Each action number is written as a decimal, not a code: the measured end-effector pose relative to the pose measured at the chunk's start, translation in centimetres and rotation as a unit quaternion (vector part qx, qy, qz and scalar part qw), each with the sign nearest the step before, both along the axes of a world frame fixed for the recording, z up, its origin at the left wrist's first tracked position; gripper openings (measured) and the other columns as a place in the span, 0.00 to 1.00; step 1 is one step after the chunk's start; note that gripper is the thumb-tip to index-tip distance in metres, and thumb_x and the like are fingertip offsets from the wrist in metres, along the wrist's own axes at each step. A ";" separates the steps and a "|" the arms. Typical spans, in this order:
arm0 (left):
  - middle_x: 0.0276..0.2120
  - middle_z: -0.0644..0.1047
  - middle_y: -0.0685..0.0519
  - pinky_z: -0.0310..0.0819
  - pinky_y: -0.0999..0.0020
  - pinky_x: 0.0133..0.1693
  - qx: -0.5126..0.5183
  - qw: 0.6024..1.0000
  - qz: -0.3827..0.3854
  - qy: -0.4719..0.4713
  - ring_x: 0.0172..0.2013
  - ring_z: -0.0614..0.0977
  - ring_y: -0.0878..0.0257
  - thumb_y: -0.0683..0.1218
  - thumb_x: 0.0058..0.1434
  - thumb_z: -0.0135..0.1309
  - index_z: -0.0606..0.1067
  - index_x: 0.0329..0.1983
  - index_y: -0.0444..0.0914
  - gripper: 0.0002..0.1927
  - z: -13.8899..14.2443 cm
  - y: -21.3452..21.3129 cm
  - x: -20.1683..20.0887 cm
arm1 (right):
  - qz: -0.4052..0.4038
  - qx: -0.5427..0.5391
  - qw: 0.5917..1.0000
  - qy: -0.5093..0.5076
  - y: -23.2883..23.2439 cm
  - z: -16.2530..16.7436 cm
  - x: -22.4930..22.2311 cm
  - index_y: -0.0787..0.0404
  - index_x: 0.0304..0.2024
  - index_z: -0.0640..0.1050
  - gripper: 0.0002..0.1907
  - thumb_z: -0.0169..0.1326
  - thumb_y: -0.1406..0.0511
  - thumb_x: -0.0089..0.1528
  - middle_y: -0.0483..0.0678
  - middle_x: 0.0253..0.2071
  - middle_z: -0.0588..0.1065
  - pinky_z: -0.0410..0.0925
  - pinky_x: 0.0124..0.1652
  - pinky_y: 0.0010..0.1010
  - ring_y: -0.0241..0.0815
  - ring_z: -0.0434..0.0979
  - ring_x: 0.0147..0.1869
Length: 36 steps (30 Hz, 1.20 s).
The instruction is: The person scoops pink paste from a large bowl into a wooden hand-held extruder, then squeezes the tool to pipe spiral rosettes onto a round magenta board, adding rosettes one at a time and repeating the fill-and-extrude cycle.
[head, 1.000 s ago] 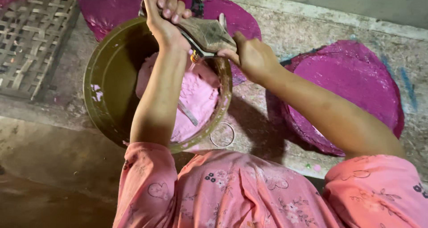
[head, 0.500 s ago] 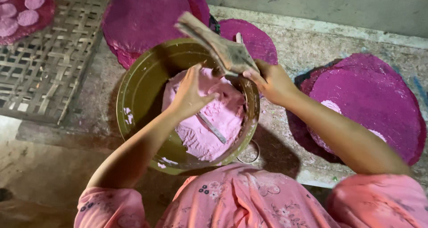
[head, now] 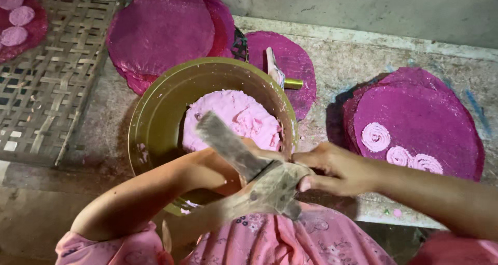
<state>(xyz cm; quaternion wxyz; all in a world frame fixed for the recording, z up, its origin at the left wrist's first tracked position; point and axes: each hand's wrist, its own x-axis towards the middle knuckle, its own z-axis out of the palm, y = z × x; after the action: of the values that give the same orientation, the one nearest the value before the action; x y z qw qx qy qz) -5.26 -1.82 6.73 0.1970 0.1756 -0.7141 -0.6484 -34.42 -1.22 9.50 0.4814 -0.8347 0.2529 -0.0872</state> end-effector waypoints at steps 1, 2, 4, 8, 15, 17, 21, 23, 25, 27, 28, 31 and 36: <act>0.41 0.82 0.50 0.78 0.67 0.44 0.026 0.999 0.026 -0.002 0.41 0.81 0.65 0.45 0.44 0.70 0.77 0.54 0.34 0.32 -0.2 -0.5 1.0 | -0.012 0.002 0.999 -0.051 0.6 -0.3 -1.0 0.64 0.48 0.79 0.29 0.44 0.46 0.69 0.47 0.27 0.77 0.70 0.30 0.33 0.41 0.79 0.27; 0.40 0.83 0.51 0.79 0.67 0.43 0.062 0.995 0.076 -0.005 0.40 0.81 0.66 0.44 0.43 0.70 0.77 0.53 0.34 0.31 -0.6 -1.2 2.1 | -0.025 0.003 0.994 -0.103 1.1 -0.7 -2.2 0.67 0.50 0.78 0.30 0.43 0.47 0.71 0.48 0.29 0.77 0.72 0.33 0.32 0.40 0.81 0.30; 0.39 0.83 0.51 0.79 0.67 0.42 0.116 0.976 0.186 0.009 0.39 0.81 0.66 0.43 0.43 0.69 0.78 0.53 0.34 0.30 -1.7 -4.4 5.5 | -0.079 -0.090 0.991 -0.067 1.3 -0.6 -5.6 0.61 0.43 0.78 0.22 0.48 0.49 0.67 0.44 0.25 0.76 0.69 0.30 0.30 0.37 0.81 0.28; 0.41 0.80 0.49 0.78 0.64 0.44 0.184 0.964 0.193 -0.011 0.41 0.80 0.63 0.42 0.49 0.64 0.77 0.53 0.34 0.26 -6.8 -9.3 10.8 | -0.089 -0.553 0.821 0.110 -2.3 -1.8 -9.1 0.58 0.40 0.77 0.20 0.58 0.49 0.59 0.48 0.29 0.75 0.67 0.29 0.34 0.44 0.77 0.30; 0.45 0.77 0.45 0.77 0.58 0.48 0.317 0.947 -0.008 0.041 0.45 0.78 0.57 0.42 0.58 0.55 0.76 0.53 0.33 0.18 -15.2 -5.6 1.0 | -0.042 -0.722 0.685 0.080 -8.7 -1.2 -7.2 0.53 0.51 0.79 0.17 0.64 0.67 0.60 0.46 0.44 0.75 0.72 0.47 0.38 0.44 0.77 0.48; 0.46 0.75 0.44 0.76 0.57 0.49 0.333 0.938 0.048 0.081 0.46 0.78 0.55 0.41 0.61 0.52 0.76 0.53 0.33 0.17 -15.3 -4.5 -1.6 | -0.116 -0.681 0.716 0.102 -8.8 -0.9 -5.3 0.55 0.54 0.78 0.23 0.64 0.65 0.56 0.49 0.52 0.75 0.73 0.55 0.47 0.49 0.78 0.56; 0.40 0.75 0.52 0.75 0.64 0.42 0.137 0.960 0.243 0.031 0.40 0.76 0.64 0.39 0.60 0.52 0.75 0.48 0.36 0.13 -13.8 -4.3 -3.0 | -0.269 -0.409 0.869 -0.074 -5.0 -0.4 -2.1 0.58 0.65 0.73 0.33 0.67 0.66 0.57 0.54 0.64 0.71 0.71 0.62 0.38 0.51 0.74 0.67; 0.37 0.75 0.56 0.73 0.69 0.38 0.095 0.950 0.296 0.034 0.37 0.75 0.68 0.39 0.61 0.54 0.75 0.45 0.37 0.09 -13.0 -4.1 -3.3 | -0.294 -0.340 0.885 -0.122 -3.2 -0.3 -0.7 0.60 0.65 0.71 0.38 0.70 0.65 0.54 0.55 0.63 0.69 0.73 0.59 0.34 0.50 0.75 0.63; 0.34 0.75 0.59 0.70 0.71 0.34 0.117 0.933 0.336 0.054 0.34 0.74 0.71 0.39 0.63 0.57 0.75 0.42 0.36 0.06 -12.5 -3.6 -3.6 | -0.327 -0.364 0.862 -0.135 -2.3 -0.9 1.2 0.64 0.62 0.73 0.35 0.71 0.66 0.54 0.55 0.59 0.71 0.74 0.57 0.35 0.50 0.77 0.59; 0.32 0.75 0.58 0.67 0.71 0.30 0.144 0.924 0.349 0.055 0.31 0.73 0.70 0.39 0.65 0.58 0.77 0.42 0.36 0.04 -12.2 -3.1 -3.9 | -0.361 -0.420 0.821 -0.141 -2.3 -1.7 2.7 0.65 0.57 0.77 0.28 0.71 0.68 0.56 0.54 0.55 0.74 0.74 0.55 0.35 0.49 0.79 0.56; 0.31 0.74 0.58 0.66 0.71 0.28 0.156 0.920 0.356 0.056 0.29 0.72 0.70 0.39 0.65 0.58 0.77 0.42 0.36 0.04 -12.1 -3.0 -4.0 | -0.378 -0.461 0.790 -0.140 -2.5 -2.2 3.3 0.64 0.54 0.79 0.23 0.71 0.70 0.57 0.52 0.52 0.75 0.74 0.54 0.35 0.49 0.79 0.53; 0.34 0.78 0.57 0.69 0.73 0.30 0.110 0.914 0.385 0.056 0.31 0.75 0.72 0.39 0.63 0.59 0.79 0.43 0.37 0.06 -11.8 -3.3 -4.1 | -0.424 -0.477 0.757 -0.141 -3.4 -3.7 4.4 0.64 0.48 0.83 0.14 0.69 0.74 0.60 0.51 0.45 0.78 0.74 0.48 0.32 0.47 0.80 0.47; 0.43 0.79 0.56 0.76 0.73 0.43 -0.033 0.893 0.436 0.106 0.43 0.78 0.71 0.39 0.66 0.59 0.75 0.51 0.35 0.11 -10.6 -5.4 -2.7 | -0.401 -0.280 0.841 -0.231 -4.6 -5.8 4.5 0.63 0.46 0.82 0.10 0.65 0.74 0.62 0.50 0.47 0.79 0.74 0.52 0.30 0.42 0.81 0.50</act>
<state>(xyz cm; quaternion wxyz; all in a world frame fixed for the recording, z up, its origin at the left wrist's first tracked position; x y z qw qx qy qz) -7.97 -7.23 -3.92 0.5401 0.3932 -0.5617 -0.4880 -29.95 -5.83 3.74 0.1950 -0.7151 0.4116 -0.5303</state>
